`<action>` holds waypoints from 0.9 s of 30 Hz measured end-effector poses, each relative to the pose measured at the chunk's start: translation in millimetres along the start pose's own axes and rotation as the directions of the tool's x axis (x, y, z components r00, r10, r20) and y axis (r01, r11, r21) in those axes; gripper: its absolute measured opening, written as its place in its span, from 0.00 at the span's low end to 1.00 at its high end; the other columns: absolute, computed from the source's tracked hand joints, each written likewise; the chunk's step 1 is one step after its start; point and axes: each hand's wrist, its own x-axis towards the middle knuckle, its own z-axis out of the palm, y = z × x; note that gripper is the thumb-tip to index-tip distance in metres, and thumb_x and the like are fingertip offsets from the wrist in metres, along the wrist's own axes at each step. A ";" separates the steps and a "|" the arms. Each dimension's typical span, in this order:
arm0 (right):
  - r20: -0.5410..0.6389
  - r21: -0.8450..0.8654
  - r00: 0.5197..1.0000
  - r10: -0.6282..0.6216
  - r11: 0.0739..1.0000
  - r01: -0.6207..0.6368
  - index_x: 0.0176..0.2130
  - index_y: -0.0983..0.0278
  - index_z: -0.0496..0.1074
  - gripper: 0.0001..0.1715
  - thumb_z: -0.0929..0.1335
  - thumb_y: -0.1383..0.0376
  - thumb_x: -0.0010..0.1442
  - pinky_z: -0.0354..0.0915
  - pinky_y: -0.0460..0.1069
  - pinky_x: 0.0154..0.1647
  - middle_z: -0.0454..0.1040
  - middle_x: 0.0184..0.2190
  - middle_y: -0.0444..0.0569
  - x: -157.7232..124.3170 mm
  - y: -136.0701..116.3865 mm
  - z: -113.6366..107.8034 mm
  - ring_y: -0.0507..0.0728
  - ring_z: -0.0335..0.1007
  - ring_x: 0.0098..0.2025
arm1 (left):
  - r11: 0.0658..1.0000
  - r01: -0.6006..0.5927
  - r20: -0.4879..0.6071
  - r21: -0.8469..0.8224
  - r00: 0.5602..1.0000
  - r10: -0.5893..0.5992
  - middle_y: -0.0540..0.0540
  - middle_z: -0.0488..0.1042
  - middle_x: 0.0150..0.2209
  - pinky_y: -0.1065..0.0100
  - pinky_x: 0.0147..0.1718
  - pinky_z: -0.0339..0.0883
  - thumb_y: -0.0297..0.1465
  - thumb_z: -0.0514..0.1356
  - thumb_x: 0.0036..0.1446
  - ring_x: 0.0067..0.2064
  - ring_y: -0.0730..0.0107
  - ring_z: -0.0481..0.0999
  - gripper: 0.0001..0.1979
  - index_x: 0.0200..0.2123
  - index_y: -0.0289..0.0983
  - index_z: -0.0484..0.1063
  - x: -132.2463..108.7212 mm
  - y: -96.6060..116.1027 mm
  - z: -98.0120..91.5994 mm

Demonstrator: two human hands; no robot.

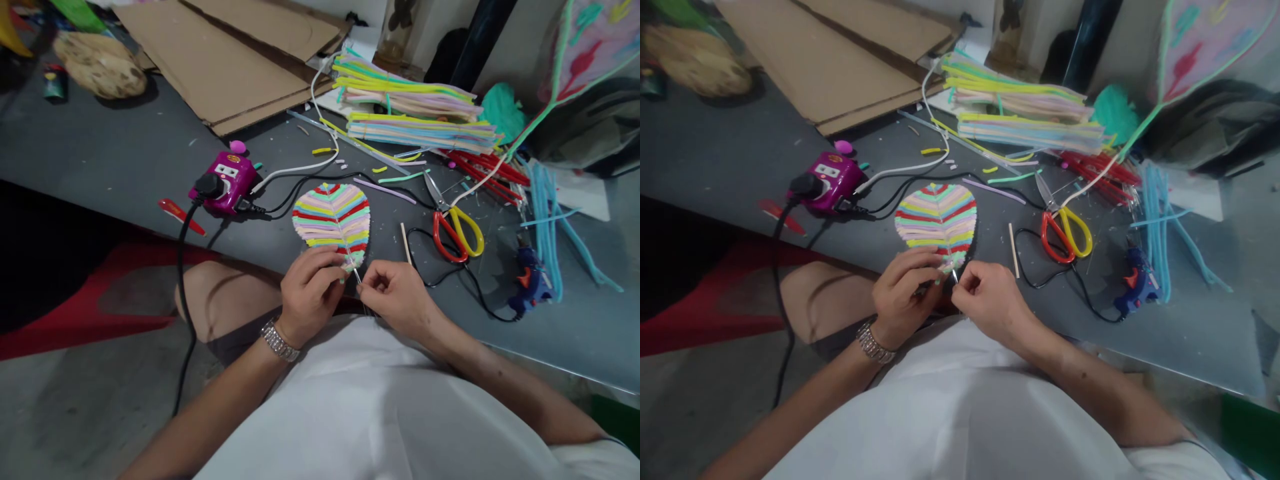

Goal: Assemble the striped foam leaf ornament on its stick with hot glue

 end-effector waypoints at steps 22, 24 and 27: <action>0.084 0.158 0.995 0.060 0.985 -0.073 0.23 0.62 0.67 0.08 0.69 0.64 0.51 0.48 0.44 0.20 0.64 0.18 0.37 -0.3 1.5 4.4 0.47 0.53 0.21 | 0.973 -0.198 0.082 0.116 0.978 0.190 0.49 0.85 0.41 0.54 0.58 0.74 0.24 0.63 0.63 0.57 0.61 0.82 0.07 0.35 0.42 0.72 0.9 -11.3 -12.9; 0.077 0.165 0.996 0.045 0.985 -0.057 0.23 0.62 0.67 0.08 0.69 0.65 0.51 0.49 0.44 0.21 0.65 0.18 0.37 0.2 1.4 4.4 0.47 0.53 0.21 | 0.973 -0.198 0.090 0.119 0.978 0.188 0.49 0.86 0.41 0.54 0.58 0.74 0.23 0.63 0.62 0.57 0.61 0.82 0.07 0.35 0.42 0.72 2.5 -12.1 -13.8; 0.069 0.158 0.997 0.022 0.987 -0.032 0.23 0.63 0.68 0.07 0.68 0.66 0.51 0.50 0.44 0.21 0.66 0.18 0.38 1.3 3.0 5.1 0.47 0.54 0.22 | 0.973 -0.206 0.101 0.102 0.976 0.195 0.48 0.85 0.42 0.54 0.59 0.73 0.22 0.63 0.61 0.57 0.60 0.82 0.08 0.36 0.41 0.72 3.1 -13.5 -14.2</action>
